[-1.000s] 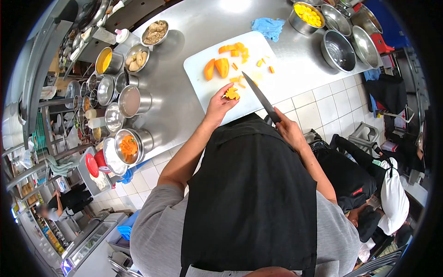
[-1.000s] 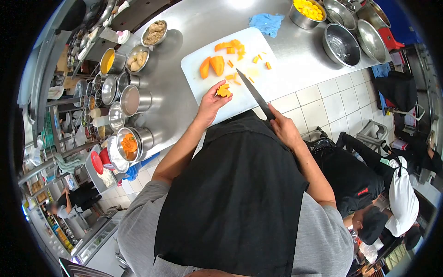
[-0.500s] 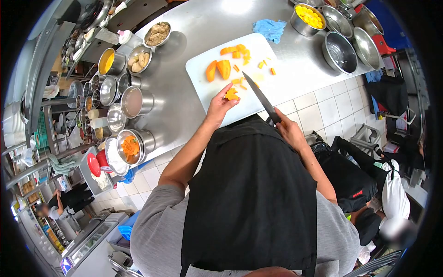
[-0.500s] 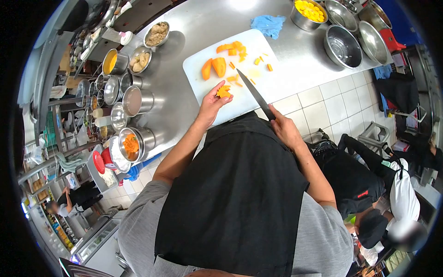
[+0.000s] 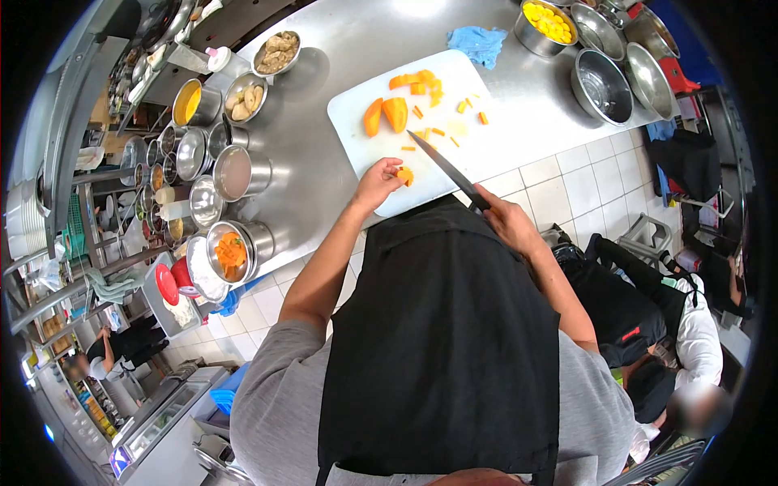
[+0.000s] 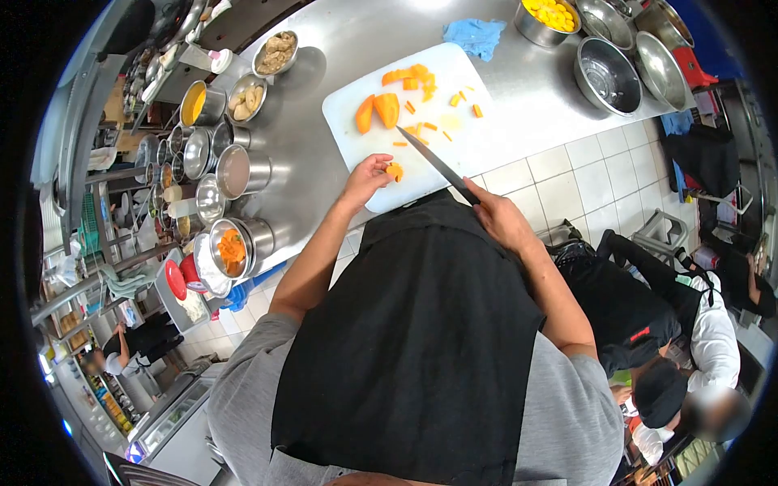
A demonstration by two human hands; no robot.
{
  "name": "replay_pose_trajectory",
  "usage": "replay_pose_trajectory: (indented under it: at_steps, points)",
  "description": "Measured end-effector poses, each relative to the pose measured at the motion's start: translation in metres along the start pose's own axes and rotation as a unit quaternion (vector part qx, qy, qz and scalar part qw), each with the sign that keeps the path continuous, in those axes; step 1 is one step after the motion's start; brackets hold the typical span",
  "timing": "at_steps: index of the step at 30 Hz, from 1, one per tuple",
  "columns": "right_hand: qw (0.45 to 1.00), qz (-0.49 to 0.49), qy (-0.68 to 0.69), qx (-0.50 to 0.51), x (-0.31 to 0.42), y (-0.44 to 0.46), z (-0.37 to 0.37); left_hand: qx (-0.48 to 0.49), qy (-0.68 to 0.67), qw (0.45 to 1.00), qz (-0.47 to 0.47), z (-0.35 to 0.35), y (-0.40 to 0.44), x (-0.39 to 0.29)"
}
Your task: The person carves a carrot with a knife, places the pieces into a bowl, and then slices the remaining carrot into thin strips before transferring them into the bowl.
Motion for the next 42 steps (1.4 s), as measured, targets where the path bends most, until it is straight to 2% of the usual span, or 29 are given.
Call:
replay_pose_trajectory:
  at_steps: [3, 7, 9, 12, 18, 21, 34, 42]
  points:
    - [0.998, -0.038, -0.046, 0.017, 0.008, 0.005, -0.002, -0.024, 0.050, 0.998, 0.004, -0.009, 0.007, 0.018]
    - [0.997, -0.017, -0.057, 0.053, 0.018, 0.012, -0.002, -0.023, 0.097, 0.995, -0.002, -0.010, 0.008, 0.024]
    - [0.995, -0.002, -0.064, 0.074, 0.020, 0.015, 0.000, -0.089, 0.258, 0.960, 0.063, -0.006, 0.001, 0.010]
    - [0.995, -0.018, -0.069, 0.070, 0.016, 0.021, 0.006, -0.141, 0.278, 0.943, 0.117, -0.003, -0.006, 0.006]
    - [0.993, -0.031, -0.077, 0.081, 0.017, 0.029, 0.010, -0.163, 0.278, 0.933, 0.161, 0.005, -0.019, -0.003]
    - [0.991, -0.020, -0.094, 0.090, 0.017, 0.029, 0.011, -0.140, 0.292, 0.933, 0.157, 0.008, -0.019, -0.002]
    - [0.987, -0.020, -0.121, 0.103, 0.015, 0.029, 0.012, -0.147, 0.303, 0.928, 0.158, 0.008, -0.021, -0.003]
    - [0.985, -0.027, -0.135, 0.105, 0.016, 0.030, 0.012, -0.146, 0.267, 0.940, 0.155, 0.007, -0.018, -0.003]
Point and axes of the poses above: each hand's wrist, its own y-axis towards the middle knuckle, its own z-axis out of the palm, x = y × z, the point moved 4 cm from there along y, towards the middle knuckle, and after that the axes turned 4 degrees about x, right-handed, at the moved point
